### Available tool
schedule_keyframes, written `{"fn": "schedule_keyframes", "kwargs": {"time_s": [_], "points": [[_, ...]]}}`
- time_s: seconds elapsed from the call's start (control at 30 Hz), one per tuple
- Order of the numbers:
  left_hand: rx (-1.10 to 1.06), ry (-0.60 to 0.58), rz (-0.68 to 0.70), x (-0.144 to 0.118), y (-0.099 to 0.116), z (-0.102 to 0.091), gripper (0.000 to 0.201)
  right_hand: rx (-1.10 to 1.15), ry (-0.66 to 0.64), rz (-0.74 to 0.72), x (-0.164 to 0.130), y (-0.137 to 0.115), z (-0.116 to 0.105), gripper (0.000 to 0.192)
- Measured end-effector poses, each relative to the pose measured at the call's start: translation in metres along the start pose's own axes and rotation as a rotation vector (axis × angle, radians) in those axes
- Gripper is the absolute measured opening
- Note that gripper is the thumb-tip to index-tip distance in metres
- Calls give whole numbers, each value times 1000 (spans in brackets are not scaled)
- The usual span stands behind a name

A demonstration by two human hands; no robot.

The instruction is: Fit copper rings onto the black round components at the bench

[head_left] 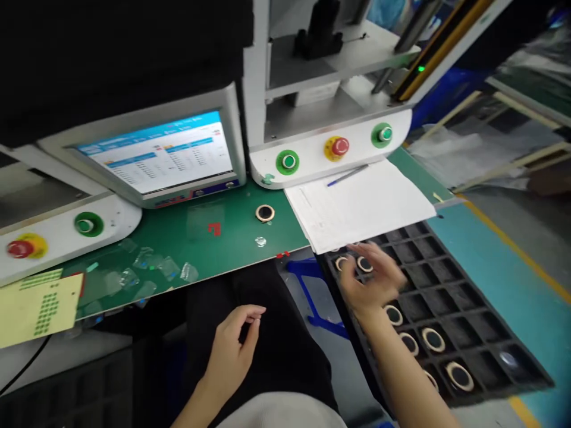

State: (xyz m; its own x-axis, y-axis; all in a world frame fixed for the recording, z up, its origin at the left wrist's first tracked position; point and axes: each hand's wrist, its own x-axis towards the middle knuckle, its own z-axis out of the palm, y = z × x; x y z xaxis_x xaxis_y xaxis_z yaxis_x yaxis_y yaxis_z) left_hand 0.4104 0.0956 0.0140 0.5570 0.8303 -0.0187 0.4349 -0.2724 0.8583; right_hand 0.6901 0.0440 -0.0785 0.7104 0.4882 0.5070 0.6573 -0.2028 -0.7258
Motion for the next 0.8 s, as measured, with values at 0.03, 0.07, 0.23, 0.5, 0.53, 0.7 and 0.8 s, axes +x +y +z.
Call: {"fn": "schedule_keyframes", "kwargs": {"time_s": [0.03,0.07,0.23,0.5,0.53,0.7,0.8], "points": [[-5,15,3,-5,2,-2,20,24,-99,-31,9,-21,27,32],[-13,39,8,-10,3,-4,20,38,-184,-54,18,-42,51,34],[-81,189,-67,-41,-9,-18,19,46,-373,-34,43,-123,124,41],[-475,373,-295,-51,-24,-27,23,386,-544,17,34,-167,102,42],[-530,377,-263,-49,-20,-27,25,461,-579,16,24,-174,90,45],[-1261,119,-194,-29,8,-30,42,1003,-711,173,-41,-217,33,45],[-1592,85,-289,-23,21,-36,42,1098,-775,307,-66,-227,17,46]]}}
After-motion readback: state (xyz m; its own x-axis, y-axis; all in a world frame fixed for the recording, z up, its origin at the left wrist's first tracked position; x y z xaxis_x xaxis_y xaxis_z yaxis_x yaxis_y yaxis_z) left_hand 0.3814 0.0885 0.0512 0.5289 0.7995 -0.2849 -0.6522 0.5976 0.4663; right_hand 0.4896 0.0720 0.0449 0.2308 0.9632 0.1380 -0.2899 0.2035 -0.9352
